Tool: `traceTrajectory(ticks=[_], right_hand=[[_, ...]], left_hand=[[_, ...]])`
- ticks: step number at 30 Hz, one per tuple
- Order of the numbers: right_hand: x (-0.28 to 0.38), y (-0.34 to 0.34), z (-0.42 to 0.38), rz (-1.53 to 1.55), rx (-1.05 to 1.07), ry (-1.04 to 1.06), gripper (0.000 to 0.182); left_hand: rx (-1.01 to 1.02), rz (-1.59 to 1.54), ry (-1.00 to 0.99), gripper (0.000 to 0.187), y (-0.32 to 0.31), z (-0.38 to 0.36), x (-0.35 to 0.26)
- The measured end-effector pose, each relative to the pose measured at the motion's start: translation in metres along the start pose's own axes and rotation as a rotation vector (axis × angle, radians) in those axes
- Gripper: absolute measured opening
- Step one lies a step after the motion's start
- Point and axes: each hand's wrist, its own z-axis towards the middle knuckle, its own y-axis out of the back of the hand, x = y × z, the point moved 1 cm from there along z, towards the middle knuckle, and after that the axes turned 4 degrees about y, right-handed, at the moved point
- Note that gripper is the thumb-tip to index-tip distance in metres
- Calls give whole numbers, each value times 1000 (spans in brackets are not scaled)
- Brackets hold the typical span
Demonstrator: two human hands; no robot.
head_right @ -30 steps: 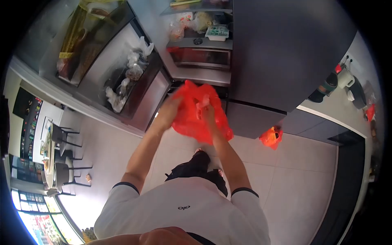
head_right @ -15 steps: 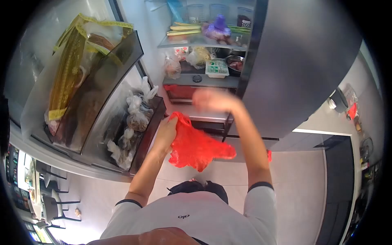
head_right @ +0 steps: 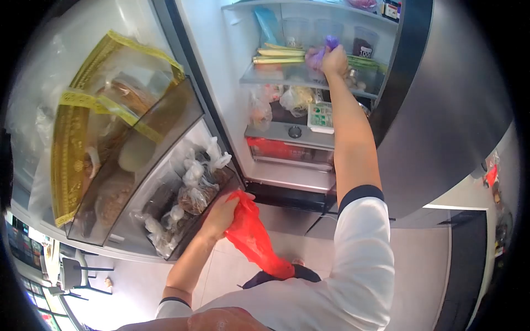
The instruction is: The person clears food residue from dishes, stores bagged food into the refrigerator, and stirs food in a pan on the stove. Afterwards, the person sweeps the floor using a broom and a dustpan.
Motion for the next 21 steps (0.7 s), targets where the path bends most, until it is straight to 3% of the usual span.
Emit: traceTrajectory(ticks=[3,7,9,11,14,17,19,21], right_hand=[[8,2,-6,90,-330,78,27],[30,64,-61,294,-358,121,22],[27,109,-108,588,-369,285,22],[8,141,-144,768,-184,243,22],[-24,198,-207,1146,289,-234,21],[-64,215,-268,967,698,-569,25],[-85,210,-317,914,1000,-591,25],[-88,196,-360,992,1058,-624,22]], left_hand=[[-12,35,-28,27,6,8,3],[-36,171,-108,28,1,16,4],[-62,120,-100,28,-5,19,8],[-97,133,-121,28,-8,23,7],[-133,70,-141,29,-19,25,7],[-142,71,-107,29,-22,39,21],[-150,143,-106,29,-24,48,34],[-165,260,-96,30,-34,53,47]])
